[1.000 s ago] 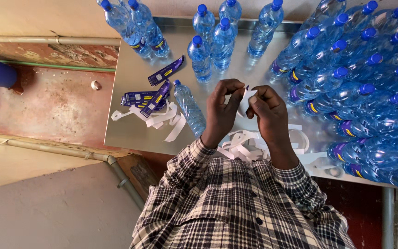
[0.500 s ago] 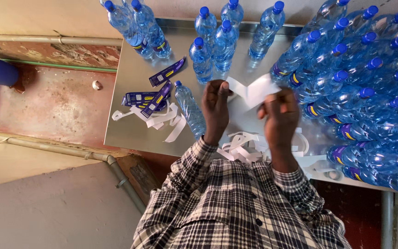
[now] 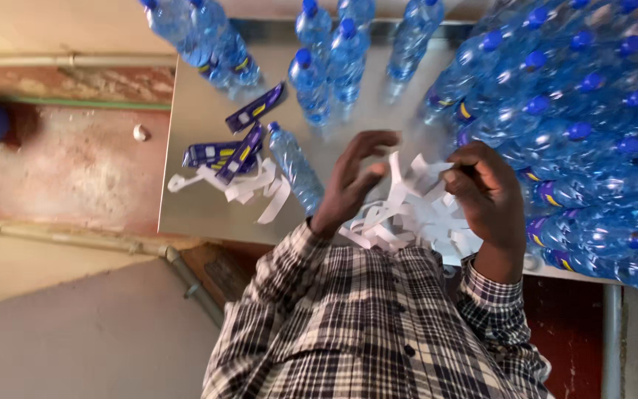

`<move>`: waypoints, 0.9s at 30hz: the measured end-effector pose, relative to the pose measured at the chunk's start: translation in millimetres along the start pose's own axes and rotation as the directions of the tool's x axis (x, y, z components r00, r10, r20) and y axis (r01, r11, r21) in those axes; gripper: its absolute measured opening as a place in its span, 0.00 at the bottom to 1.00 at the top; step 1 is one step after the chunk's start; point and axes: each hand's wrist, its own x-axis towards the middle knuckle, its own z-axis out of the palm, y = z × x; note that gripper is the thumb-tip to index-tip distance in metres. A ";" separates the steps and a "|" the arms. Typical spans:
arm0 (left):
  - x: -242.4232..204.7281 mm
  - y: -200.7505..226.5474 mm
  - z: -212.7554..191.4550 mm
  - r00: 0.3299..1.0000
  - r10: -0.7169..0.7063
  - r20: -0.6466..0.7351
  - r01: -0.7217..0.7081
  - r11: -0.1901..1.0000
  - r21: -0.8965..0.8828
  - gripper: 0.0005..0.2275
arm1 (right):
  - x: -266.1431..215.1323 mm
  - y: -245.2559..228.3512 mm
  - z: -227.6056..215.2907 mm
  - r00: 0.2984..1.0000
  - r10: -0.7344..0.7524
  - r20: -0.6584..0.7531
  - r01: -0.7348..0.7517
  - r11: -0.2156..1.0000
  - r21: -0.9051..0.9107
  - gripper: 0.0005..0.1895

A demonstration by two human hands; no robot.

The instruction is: The person repeatedly picks up plastic water bottles from a table, wraps a purple and yellow label around each bottle, and places the labeled bottle back on the table. The process is repeated for several bottles in a continuous sequence.

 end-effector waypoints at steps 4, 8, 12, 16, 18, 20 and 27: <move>18.0 -2.3 31.0 0.999 0.037 0.039 -0.036 0.999 -0.029 0.12 | 7.9 -10.4 18.9 0.994 -0.107 -0.004 0.107 0.993 -0.043 0.08; 16.6 -20.8 50.0 0.990 -0.105 -0.096 0.091 0.986 -0.141 0.09 | 3.3 -12.5 42.8 0.979 -0.116 -0.169 0.106 0.992 -0.068 0.09; 7.2 -25.6 55.2 0.970 0.040 -0.241 -0.011 0.992 0.123 0.04 | -2.8 -13.8 65.7 0.948 -0.229 -0.220 0.191 0.965 -0.182 0.21; -2.4 -19.8 59.7 0.957 0.069 -0.282 -0.036 0.992 0.123 0.03 | -1.3 -7.5 70.9 0.921 -0.288 -0.263 0.220 0.940 -0.261 0.14; -4.6 -29.0 60.5 0.938 -0.001 -0.347 0.036 0.995 0.094 0.07 | -1.4 6.7 71.7 0.920 -0.252 -0.301 0.197 0.960 -0.200 0.14; -1.8 -30.9 53.5 0.935 0.015 -0.355 0.017 0.996 0.087 0.07 | -2.3 11.1 71.3 0.919 -0.250 -0.304 0.199 0.962 -0.189 0.14; 29.1 -56.0 3.9 0.827 -0.006 -0.562 -0.154 0.959 -0.237 0.11 | -10.1 73.6 59.9 0.947 -0.031 -0.320 0.049 0.998 0.049 0.15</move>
